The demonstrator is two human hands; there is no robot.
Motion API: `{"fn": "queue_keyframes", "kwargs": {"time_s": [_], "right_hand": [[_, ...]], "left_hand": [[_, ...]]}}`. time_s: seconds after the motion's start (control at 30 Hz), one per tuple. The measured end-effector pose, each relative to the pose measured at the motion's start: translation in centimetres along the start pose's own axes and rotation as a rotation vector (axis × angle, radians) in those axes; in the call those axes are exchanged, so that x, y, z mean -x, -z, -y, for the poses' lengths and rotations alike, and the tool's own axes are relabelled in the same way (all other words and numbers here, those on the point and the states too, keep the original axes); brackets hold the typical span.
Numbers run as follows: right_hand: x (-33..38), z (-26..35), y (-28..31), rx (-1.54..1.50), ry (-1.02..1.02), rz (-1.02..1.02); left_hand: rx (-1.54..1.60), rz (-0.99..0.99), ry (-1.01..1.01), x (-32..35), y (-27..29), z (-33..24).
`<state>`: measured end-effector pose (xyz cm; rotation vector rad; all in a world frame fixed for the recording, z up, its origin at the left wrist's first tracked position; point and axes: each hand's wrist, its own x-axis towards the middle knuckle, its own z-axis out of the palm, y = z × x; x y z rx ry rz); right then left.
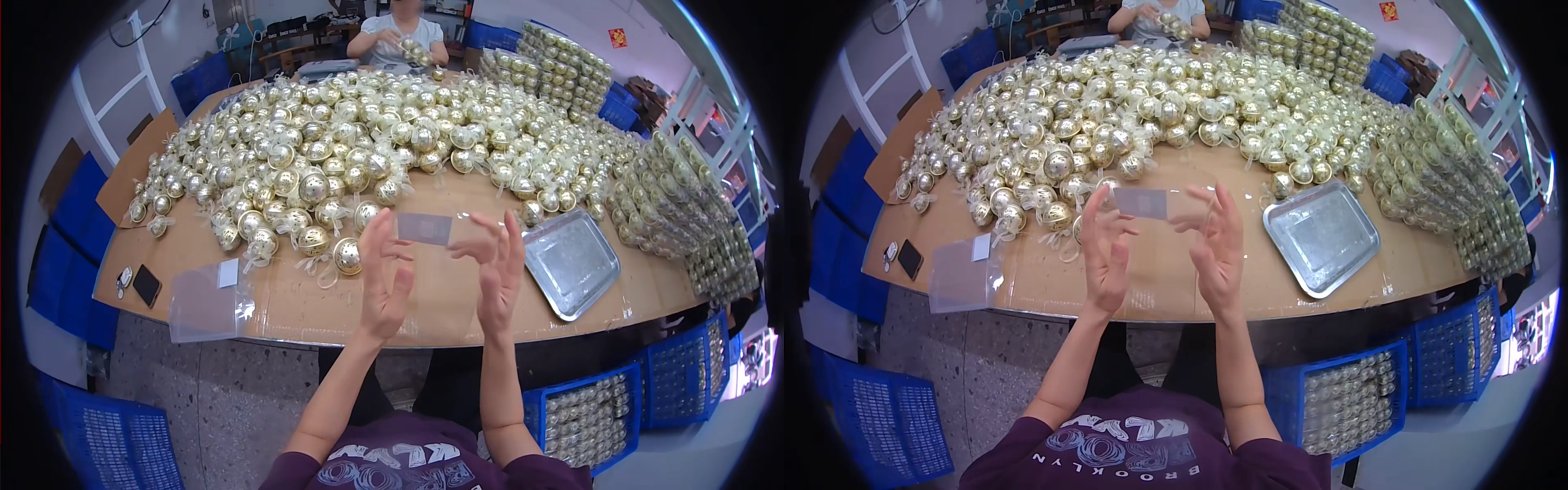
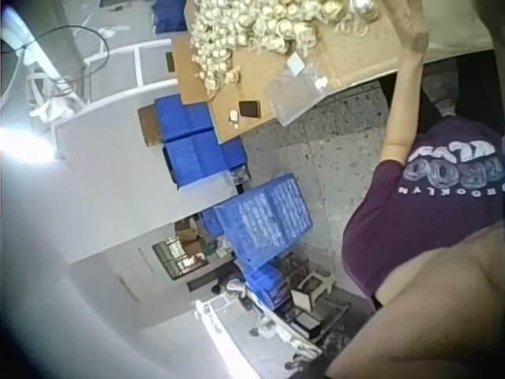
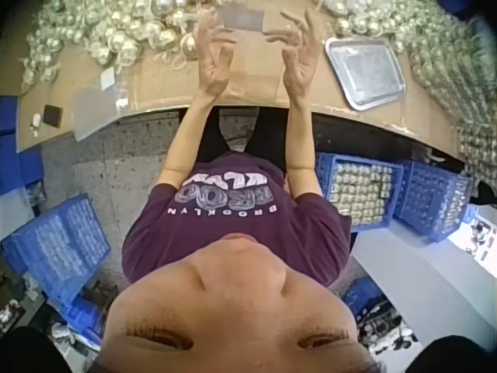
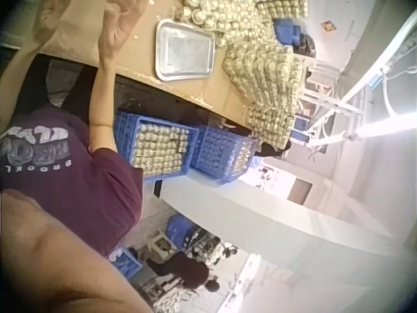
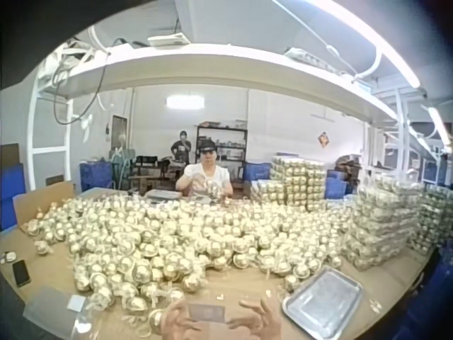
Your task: Packaging gold-colored ball ornaments into plastic bags and placing them on a tray.
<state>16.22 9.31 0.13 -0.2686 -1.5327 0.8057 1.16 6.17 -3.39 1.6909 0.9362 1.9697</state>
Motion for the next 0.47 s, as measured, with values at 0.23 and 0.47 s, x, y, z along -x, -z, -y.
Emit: {"fn": "queue_keyframes", "kwargs": {"time_s": [0.23,0.47], "right_hand": [[0.0,-0.2,0.7,0.197,-0.027,-0.072],[0.3,-1.5,2.4,0.079,-0.036,0.010]], "left_hand": [[0.091,-0.035,-0.132,-0.5,-0.4,-0.7],[0.154,0.131,-0.052,-1.7,0.0,-0.2]]}}
